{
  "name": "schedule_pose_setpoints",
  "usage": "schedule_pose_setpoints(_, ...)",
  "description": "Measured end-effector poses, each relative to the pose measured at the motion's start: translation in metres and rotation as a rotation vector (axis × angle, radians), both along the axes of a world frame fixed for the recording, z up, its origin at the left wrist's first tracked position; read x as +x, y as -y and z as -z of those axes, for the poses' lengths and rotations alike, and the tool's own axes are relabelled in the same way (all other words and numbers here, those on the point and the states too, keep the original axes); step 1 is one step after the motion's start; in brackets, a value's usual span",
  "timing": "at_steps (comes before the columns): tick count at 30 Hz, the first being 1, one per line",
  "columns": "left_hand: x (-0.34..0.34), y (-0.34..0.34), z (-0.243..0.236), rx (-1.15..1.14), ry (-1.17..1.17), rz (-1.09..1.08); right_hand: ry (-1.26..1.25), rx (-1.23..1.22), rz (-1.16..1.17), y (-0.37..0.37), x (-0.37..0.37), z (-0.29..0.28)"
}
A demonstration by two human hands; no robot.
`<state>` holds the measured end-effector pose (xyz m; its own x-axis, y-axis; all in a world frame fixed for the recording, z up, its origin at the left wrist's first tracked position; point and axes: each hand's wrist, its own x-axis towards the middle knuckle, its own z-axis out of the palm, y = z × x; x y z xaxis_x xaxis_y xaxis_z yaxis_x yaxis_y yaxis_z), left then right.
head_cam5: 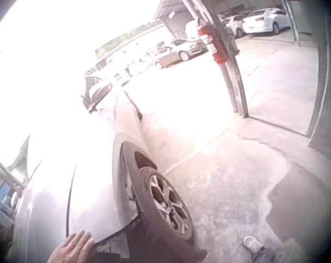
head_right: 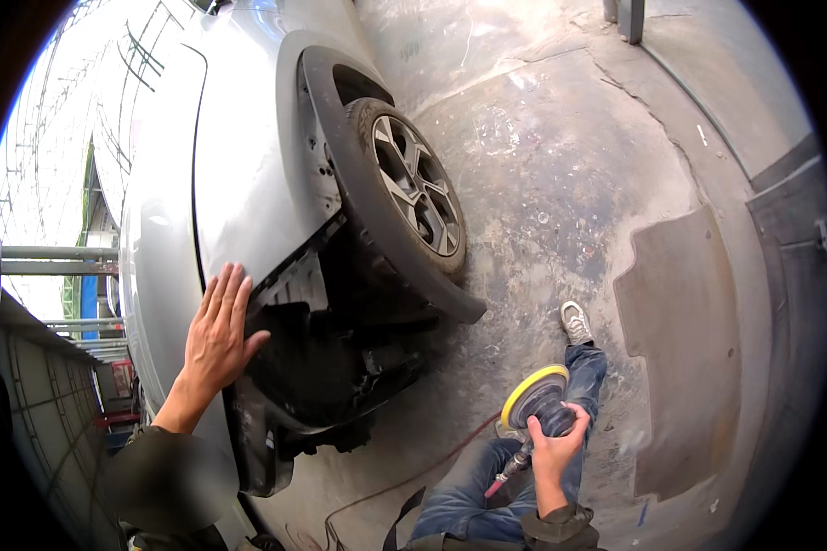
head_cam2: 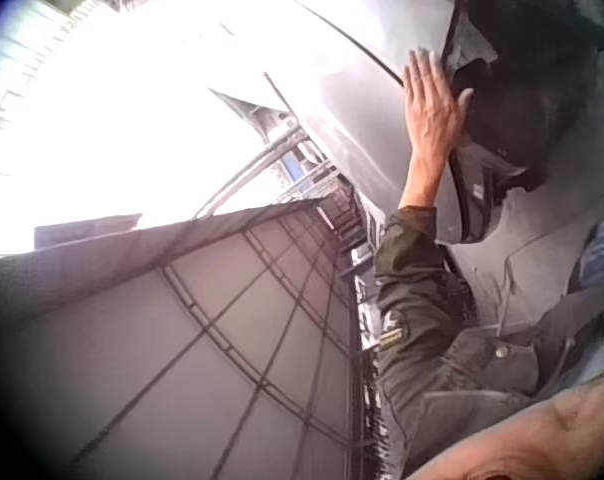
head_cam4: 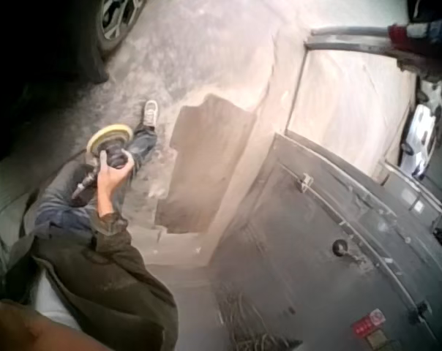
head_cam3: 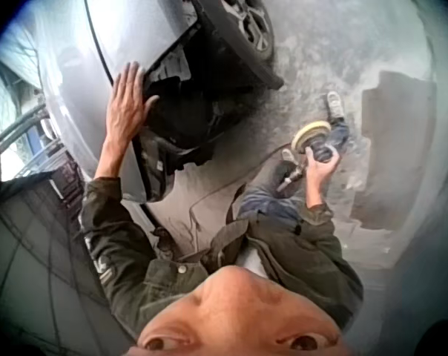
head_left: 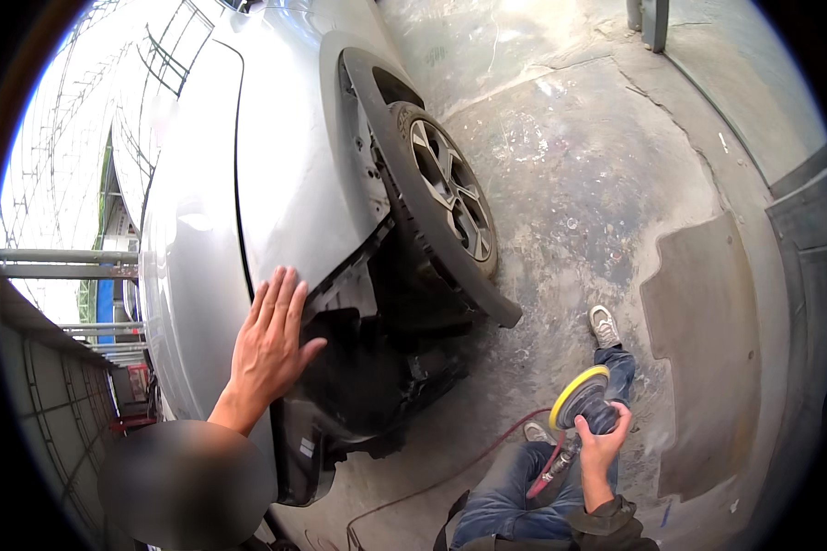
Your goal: The person uses a pneumatic orbital sander to smooth the surface of a silver car's front bumper and fender. They then use an air hose to blow dust off the bumper and a detached car door. Finally, they put on gloves and use a sanding block to manually sand a small metal piece.
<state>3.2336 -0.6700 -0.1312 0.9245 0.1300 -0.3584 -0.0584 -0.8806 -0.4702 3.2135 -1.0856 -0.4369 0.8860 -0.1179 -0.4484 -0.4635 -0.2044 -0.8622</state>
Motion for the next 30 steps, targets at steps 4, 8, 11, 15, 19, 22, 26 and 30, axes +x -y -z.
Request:
schedule_pose_setpoints(4,-0.030,0.007,-0.002,0.028,0.100,0.038,-0.001,0.021,0.060,0.008,-0.058,-0.014)
schedule_pose_setpoints(8,-0.057,0.010,-0.009,0.036,0.155,0.027,0.004,0.080,0.062,0.011,-0.096,-0.044)
schedule_pose_setpoints(11,-0.056,0.007,-0.001,0.067,0.171,0.039,0.032,0.087,0.009,0.017,-0.103,-0.076)
schedule_pose_setpoints(15,-0.060,0.012,0.011,0.094,0.221,-0.010,0.096,0.081,-0.035,0.025,-0.093,-0.105)
schedule_pose_setpoints(19,-0.076,0.045,-0.010,0.027,0.199,-0.110,0.120,0.098,-0.129,0.030,-0.053,-0.136)
schedule_pose_setpoints(22,-0.105,0.114,-0.032,-0.242,0.326,-0.166,0.172,0.087,-0.214,0.030,-0.017,-0.154)
schedule_pose_setpoints(26,-0.179,0.214,-0.034,-0.491,0.414,-0.332,0.291,0.078,-0.390,0.010,0.015,-0.171)
schedule_pose_setpoints(30,-0.255,0.311,0.014,-0.818,0.370,-0.734,0.237,0.169,-0.510,-0.033,0.003,-0.194)
